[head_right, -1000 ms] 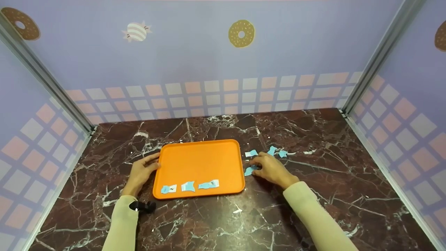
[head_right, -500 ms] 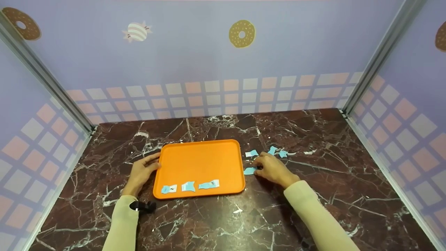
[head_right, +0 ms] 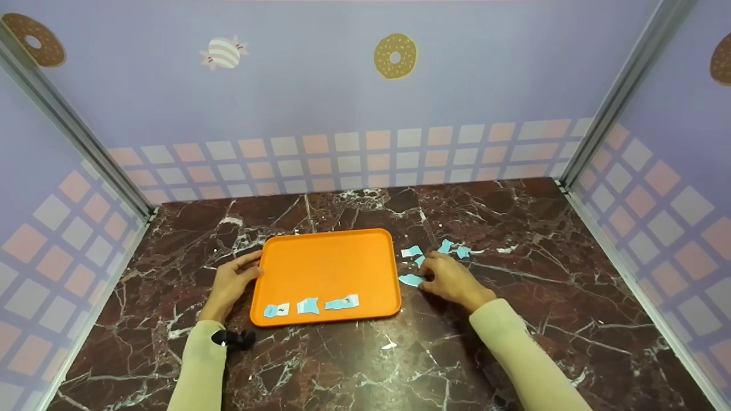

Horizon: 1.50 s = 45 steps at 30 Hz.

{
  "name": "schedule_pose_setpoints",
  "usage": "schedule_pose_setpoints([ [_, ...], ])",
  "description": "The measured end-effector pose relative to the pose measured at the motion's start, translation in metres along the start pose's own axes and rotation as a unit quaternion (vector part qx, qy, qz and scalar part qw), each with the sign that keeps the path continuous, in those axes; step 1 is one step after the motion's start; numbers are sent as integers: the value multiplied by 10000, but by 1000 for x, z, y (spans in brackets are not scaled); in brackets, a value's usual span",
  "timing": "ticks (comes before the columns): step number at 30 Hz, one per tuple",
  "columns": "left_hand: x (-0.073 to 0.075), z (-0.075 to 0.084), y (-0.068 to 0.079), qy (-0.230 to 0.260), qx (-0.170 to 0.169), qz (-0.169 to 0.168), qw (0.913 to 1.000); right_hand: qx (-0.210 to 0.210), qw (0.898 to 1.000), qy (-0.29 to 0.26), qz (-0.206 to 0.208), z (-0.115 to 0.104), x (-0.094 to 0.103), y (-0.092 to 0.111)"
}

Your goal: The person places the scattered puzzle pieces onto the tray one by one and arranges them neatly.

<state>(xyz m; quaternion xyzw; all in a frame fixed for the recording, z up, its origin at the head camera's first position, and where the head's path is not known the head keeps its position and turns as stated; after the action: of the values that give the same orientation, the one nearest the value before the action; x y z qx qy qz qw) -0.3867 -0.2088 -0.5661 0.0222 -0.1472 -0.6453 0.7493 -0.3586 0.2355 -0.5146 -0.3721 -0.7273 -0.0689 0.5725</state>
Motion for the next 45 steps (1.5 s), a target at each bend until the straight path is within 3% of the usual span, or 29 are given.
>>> schedule_pose_setpoints([
  [14, -1, 0, 0, -17, 42, -35, 10000, -229, 9997, 44, 87, 3, 1, 3],
  [25, -1, 1, 0, 7, -44, -52, 10000, -629, 9959, -545, 354, 12, -2, 5],
  [45, 0, -1, -1, -27, 23, -32, 10000, 480, 9951, -351, 789, -20, 7, -14],
])
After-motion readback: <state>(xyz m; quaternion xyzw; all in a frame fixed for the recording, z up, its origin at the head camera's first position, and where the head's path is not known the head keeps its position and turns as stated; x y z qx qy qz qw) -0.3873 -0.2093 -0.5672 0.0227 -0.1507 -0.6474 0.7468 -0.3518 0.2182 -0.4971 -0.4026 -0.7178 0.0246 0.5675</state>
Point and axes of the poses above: each hand's wrist, its own y-axis away from the middle knuckle, its own x-axis out of the back of the hand, z = x × y, the point moved 10 cm from there along -y, towards the middle knuckle, and after that the axes turned 15 degrees about x, right-handed, at the moved point
